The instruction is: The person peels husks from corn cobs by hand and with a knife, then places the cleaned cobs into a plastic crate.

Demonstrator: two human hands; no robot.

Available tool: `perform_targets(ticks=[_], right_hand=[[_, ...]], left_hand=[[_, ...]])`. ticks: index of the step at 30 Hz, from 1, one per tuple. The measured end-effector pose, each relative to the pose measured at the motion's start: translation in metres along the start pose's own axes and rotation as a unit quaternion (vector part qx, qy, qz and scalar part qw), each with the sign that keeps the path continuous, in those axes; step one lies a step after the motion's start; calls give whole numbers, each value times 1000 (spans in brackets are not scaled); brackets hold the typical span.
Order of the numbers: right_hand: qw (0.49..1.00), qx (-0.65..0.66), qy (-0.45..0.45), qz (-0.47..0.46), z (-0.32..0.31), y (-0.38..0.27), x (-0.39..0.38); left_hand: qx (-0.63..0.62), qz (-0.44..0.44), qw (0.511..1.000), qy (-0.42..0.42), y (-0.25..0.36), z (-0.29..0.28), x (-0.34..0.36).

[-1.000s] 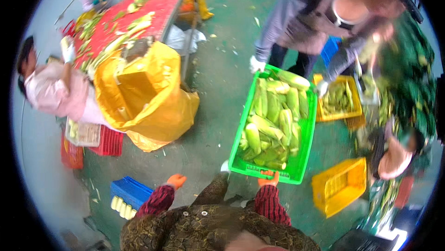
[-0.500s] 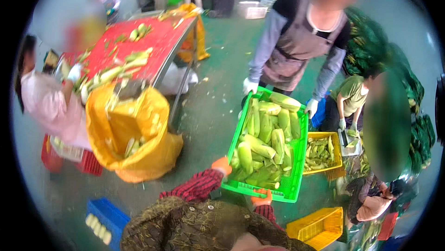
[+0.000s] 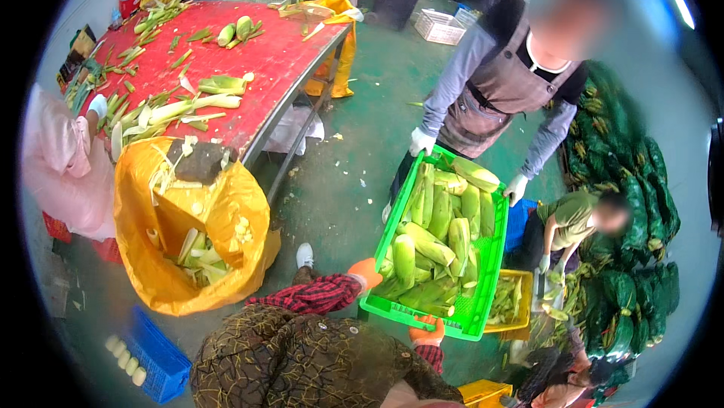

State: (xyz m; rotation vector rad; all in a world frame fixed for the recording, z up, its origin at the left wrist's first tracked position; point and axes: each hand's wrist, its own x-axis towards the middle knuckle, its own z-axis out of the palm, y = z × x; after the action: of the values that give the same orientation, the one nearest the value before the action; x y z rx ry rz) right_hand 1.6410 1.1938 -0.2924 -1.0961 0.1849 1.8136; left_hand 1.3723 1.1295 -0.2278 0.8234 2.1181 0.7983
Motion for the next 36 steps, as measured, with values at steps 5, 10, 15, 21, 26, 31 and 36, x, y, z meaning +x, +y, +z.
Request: perform_targets(ticks=[5,10,15,21,26,31,36], right_hand=[[998,-6,-51,28,89,56,-8],[989,26,-79,119,205,113,-32],[965,52,-147,210,335,172,-78],[872,100,-219,426,433,245,-115],[835,26,-299,461,476,299,-144],[798,-26,-322,509,513,333,-189],[498,-345,-572,553,562,324,-215]], left_hand=[[12,-5,1000,-8,13,-93,57],[70,16,996,57,60,-227,83],[137,52,982,120,98,-367,96],[212,67,950,219,114,-513,90],[226,34,947,228,114,-597,85],[237,-12,933,271,66,-652,101],[173,-27,945,276,6,-702,119]])
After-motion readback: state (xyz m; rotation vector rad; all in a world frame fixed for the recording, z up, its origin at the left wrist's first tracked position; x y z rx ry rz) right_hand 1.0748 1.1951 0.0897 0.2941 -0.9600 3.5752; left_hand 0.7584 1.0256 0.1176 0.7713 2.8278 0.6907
